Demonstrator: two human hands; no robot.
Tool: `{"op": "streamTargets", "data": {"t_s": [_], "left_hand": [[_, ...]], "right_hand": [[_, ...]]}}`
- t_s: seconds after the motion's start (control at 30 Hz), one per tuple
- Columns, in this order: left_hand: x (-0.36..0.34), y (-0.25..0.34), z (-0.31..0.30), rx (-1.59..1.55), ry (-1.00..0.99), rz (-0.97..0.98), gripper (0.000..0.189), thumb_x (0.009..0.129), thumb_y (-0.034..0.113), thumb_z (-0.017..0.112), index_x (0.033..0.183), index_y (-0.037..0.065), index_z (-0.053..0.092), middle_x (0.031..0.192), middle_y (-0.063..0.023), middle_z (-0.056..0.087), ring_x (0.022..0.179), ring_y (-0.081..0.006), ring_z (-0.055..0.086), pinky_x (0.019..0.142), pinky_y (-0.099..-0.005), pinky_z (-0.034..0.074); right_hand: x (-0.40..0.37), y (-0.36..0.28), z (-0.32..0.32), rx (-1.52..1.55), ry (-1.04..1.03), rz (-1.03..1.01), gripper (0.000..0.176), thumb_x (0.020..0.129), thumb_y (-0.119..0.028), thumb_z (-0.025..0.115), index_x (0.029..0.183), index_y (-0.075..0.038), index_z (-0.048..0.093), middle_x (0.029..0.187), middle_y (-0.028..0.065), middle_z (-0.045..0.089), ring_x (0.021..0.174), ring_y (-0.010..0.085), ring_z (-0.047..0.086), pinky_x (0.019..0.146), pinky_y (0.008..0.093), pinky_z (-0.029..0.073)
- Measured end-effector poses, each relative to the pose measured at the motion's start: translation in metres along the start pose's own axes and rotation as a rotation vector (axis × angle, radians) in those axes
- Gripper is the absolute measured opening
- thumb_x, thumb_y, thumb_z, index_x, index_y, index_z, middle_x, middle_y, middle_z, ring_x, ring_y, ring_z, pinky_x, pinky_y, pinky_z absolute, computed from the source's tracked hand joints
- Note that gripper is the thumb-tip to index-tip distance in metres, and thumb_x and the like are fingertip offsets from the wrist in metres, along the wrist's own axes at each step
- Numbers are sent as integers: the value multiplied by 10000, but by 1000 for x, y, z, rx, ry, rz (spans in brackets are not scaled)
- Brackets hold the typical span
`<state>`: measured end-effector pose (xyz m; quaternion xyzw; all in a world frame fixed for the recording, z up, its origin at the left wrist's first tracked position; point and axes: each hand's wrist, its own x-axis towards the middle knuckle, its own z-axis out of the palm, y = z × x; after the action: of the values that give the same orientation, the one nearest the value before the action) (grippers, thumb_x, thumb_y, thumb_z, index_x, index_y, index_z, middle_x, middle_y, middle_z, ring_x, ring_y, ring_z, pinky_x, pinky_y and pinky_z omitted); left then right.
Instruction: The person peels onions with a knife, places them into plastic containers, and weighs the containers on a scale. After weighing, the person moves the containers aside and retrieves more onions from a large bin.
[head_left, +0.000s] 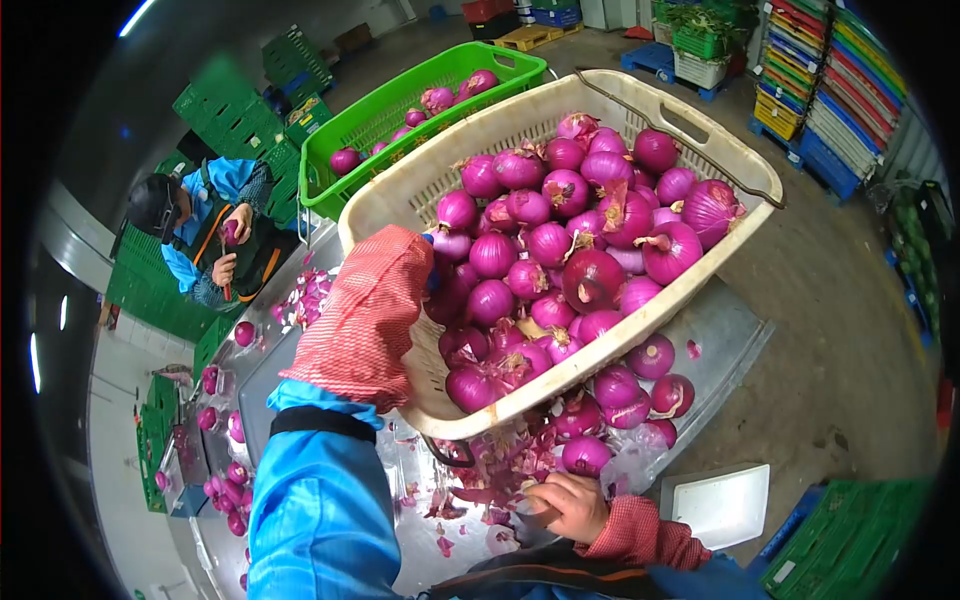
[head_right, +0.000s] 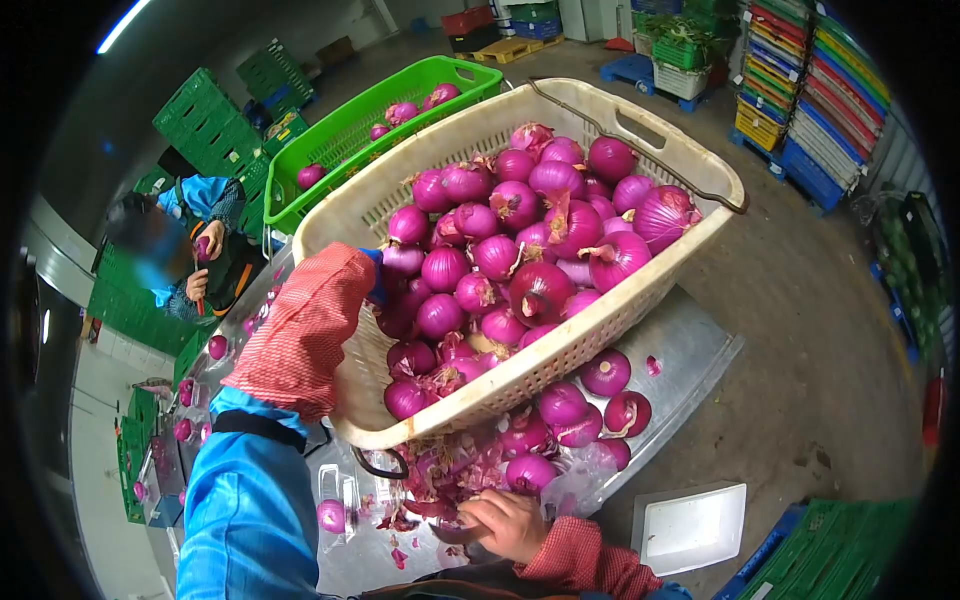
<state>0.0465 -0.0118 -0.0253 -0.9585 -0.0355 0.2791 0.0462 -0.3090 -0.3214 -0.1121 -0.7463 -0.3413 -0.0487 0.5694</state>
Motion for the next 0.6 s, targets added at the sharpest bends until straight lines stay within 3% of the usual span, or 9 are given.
{"op": "streamTargets", "data": {"t_s": [0.4, 0.53, 0.57, 0.6], "left_hand": [[-23, 3, 47, -83, 49, 59, 807, 684, 281, 832, 1393, 136, 474, 1177, -146, 630, 1035, -291, 650, 838, -420, 565], [-40, -2, 44, -695, 109, 250, 813, 678, 284, 837, 1392, 143, 474, 1174, -143, 632, 1027, -289, 653, 831, -425, 569], [-67, 7, 34, -971, 84, 381, 789, 688, 258, 842, 1384, 202, 475, 1184, -109, 620, 1030, -294, 645, 826, -474, 570], [-108, 24, 16, -1217, -7, 387, 756, 750, 170, 784, 1414, 197, 424, 1271, -112, 554, 1044, -293, 619, 752, -441, 589]], "right_hand": [[-12, -34, -18, -127, 60, 98, 154, 772, -77, 717, 913, -67, 658, 772, 82, 617, 714, 282, 645, 638, 371, 520], [-22, -28, -33, -86, 193, 285, 100, 890, -107, 637, 972, -53, 655, 805, 104, 656, 717, 273, 664, 636, 364, 518], [-24, -21, -35, -35, 238, 320, 125, 946, -137, 581, 984, -40, 650, 817, 114, 671, 715, 270, 670, 640, 359, 519], [-12, -33, -48, -44, 240, 371, 167, 970, -144, 529, 1007, -39, 653, 876, 135, 679, 779, 288, 676, 693, 373, 523]]}}
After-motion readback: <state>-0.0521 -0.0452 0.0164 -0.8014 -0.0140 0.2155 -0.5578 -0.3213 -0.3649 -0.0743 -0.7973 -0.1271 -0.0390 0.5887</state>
